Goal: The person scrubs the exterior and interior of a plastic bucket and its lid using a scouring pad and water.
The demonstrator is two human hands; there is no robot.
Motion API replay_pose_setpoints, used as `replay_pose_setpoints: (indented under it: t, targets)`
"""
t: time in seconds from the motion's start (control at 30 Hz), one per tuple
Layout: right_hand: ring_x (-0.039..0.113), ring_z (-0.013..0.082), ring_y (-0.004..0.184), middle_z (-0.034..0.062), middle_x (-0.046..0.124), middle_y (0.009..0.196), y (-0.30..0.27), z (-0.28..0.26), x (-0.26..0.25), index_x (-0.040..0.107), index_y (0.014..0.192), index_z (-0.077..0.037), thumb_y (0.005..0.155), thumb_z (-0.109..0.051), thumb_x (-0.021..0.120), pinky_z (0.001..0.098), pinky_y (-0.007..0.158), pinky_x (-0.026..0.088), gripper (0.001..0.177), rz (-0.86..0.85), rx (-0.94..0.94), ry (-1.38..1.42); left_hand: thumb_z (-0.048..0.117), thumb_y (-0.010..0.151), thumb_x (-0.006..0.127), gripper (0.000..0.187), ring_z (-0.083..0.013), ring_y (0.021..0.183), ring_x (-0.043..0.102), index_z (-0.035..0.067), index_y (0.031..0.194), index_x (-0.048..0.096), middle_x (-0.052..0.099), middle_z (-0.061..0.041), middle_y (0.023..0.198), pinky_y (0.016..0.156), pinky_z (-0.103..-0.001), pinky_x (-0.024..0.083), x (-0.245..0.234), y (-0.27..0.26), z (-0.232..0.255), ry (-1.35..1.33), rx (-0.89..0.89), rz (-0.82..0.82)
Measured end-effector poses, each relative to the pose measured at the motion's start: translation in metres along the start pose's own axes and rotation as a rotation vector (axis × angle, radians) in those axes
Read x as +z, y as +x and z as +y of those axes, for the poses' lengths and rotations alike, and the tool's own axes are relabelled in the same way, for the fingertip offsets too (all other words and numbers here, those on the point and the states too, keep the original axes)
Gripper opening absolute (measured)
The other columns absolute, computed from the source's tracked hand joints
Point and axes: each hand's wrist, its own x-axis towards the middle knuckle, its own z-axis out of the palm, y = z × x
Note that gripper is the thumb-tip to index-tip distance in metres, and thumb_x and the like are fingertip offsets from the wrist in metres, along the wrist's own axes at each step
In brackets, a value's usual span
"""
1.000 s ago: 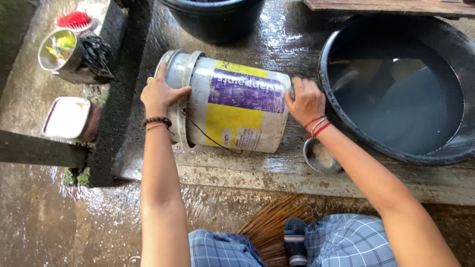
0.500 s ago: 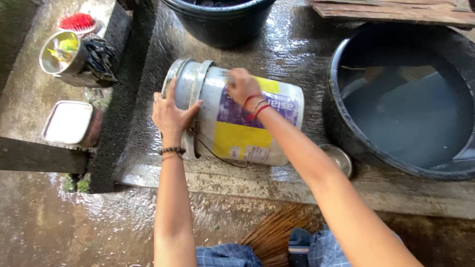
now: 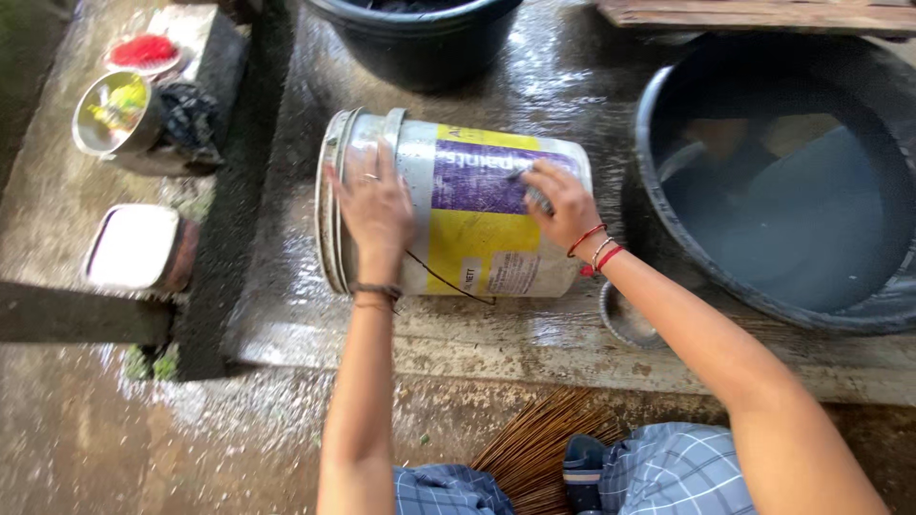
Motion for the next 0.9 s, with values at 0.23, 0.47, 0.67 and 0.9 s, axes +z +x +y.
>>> replay_pose_setpoints:
  t: [0.23,0.47,0.67,0.9]
  targets:
    - [0.060,0.0374,0.131,0.0193,0.063,0.138,-0.017,0.012,-0.008,0.066,0.130,-0.005,0.097,-0.017,0.070,0.0491,0.115,0.047,0.036,0.077,0.010,-0.056,0.045,0.109,0.045,0.061,-0.0320,0.151,0.038,0.002,0.152,0.045,0.045,-0.018,0.160,0.125,-0.050,0.016,0.025,-0.008,0.047,0.005,0.024,0.072]
    - [0.051,0.0297,0.145,0.0162,0.054,0.154,-0.077,0.006,-0.016,0.062,0.140,-0.011,0.081,-0.001,0.065,0.0458,0.124,0.043,0.060,-0.247,-0.418,-0.264,0.059,0.100,0.048,0.062,-0.0293,0.145,0.041,0.021,0.149,0.055,0.049,-0.008,0.157,0.123,-0.060,0.019,0.012,-0.010,0.084,-0.230,0.228,-0.015]
    - [0.053,0.0340,0.145,0.0166,0.061,0.145,-0.031,0.054,-0.007,0.064,0.132,-0.004,0.100,-0.007,0.064,0.0450,0.123,0.042,0.032,0.164,0.213,0.082,0.076,0.088,0.053,0.081,-0.0309,0.143,0.041,0.022,0.148,0.054,0.046,-0.009,0.156,0.118,-0.060,0.021,0.005,0.013,0.093,-0.210,0.202,-0.062]
    - [0.038,0.0353,0.151,0.0234,0.046,0.156,-0.106,0.008,0.024,0.051,0.147,-0.004,0.106,-0.017,0.056,0.0517,0.130,0.027,0.044,0.210,-0.008,0.013,0.086,0.084,0.050,0.091,-0.0292,0.144,0.040,0.024,0.150,0.052,0.047,-0.007,0.155,0.120,-0.061,0.020,-0.006,0.028,0.098,-0.155,0.190,-0.198]
